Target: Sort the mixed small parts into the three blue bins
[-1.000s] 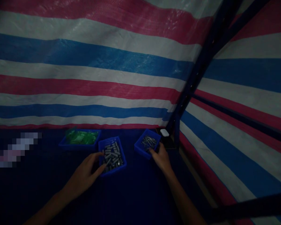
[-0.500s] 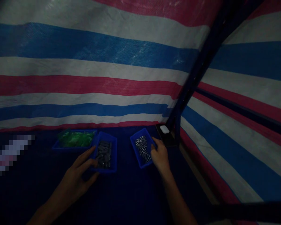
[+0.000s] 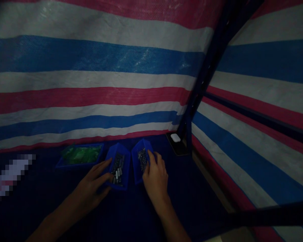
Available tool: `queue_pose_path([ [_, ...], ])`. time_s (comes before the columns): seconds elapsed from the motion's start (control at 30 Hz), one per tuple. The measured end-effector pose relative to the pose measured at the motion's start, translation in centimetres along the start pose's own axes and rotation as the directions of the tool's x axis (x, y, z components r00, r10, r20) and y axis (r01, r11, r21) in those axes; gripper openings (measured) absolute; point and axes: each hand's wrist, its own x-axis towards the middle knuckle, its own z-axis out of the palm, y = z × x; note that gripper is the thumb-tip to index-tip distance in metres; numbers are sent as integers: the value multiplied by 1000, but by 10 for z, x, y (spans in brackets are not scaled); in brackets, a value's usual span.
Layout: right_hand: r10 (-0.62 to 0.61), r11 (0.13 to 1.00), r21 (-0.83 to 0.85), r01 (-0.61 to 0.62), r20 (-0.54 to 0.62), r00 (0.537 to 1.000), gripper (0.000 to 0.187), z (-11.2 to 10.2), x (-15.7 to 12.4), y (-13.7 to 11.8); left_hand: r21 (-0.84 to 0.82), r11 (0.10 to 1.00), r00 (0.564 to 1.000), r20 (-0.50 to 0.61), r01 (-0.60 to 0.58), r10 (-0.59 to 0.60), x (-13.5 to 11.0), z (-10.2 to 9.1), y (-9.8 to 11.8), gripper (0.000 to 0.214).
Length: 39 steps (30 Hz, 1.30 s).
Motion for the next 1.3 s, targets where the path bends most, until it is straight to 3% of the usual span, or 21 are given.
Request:
queue_pose_path([
  [0.27, -86, 975, -204, 83, -7, 996, 39, 2, -19, -22, -30, 1000, 1000, 6, 0, 0, 3, 3, 3, 22],
  [0.5, -118, 980, -156, 120, 19, 993, 35, 8, -24, -29, -89, 996, 1000, -23, 14, -16, 0, 15, 14, 43],
  [0.63, -134, 990, -43, 135, 42, 990, 37, 8, -24, -22, -139, 990, 1000, 17, 20, -18, -5, 13, 18, 51],
  [0.7, -102, 993, 56, 102, -1, 995, 41, 12, -29, -19, -170, 983, 997, -2, 73, -74, -8, 15, 22, 52],
  [0.77, 6, 984, 180, 12, -96, 995, 53, 19, -36, -15, -202, 958, 971, -86, 203, -223, -12, 23, 27, 61],
  [0.83, 176, 940, 316, -124, -140, 974, 68, 27, -44, -12, -262, 894, 892, -178, 365, -416, -15, 36, 31, 76],
  [0.9, 310, 868, 430, -247, -82, 947, 72, 33, -51, -9, -358, 810, 823, -164, 464, -544, -16, 49, 33, 88],
  [0.97, 366, 813, 486, -319, -1, 931, 64, 35, -55, -7, -462, 728, 797, -72, 506, -600, -16, 57, 33, 87],
  [1.13, 291, 835, 475, -277, 47, 956, 49, 27, -50, -3, -623, 586, 774, 50, 518, -631, -19, 52, 29, 64],
  [1.3, 204, 842, 496, -212, 72, 976, 49, 20, -43, 9, -605, 598, 785, 75, 526, -615, -31, 37, 21, 60],
])
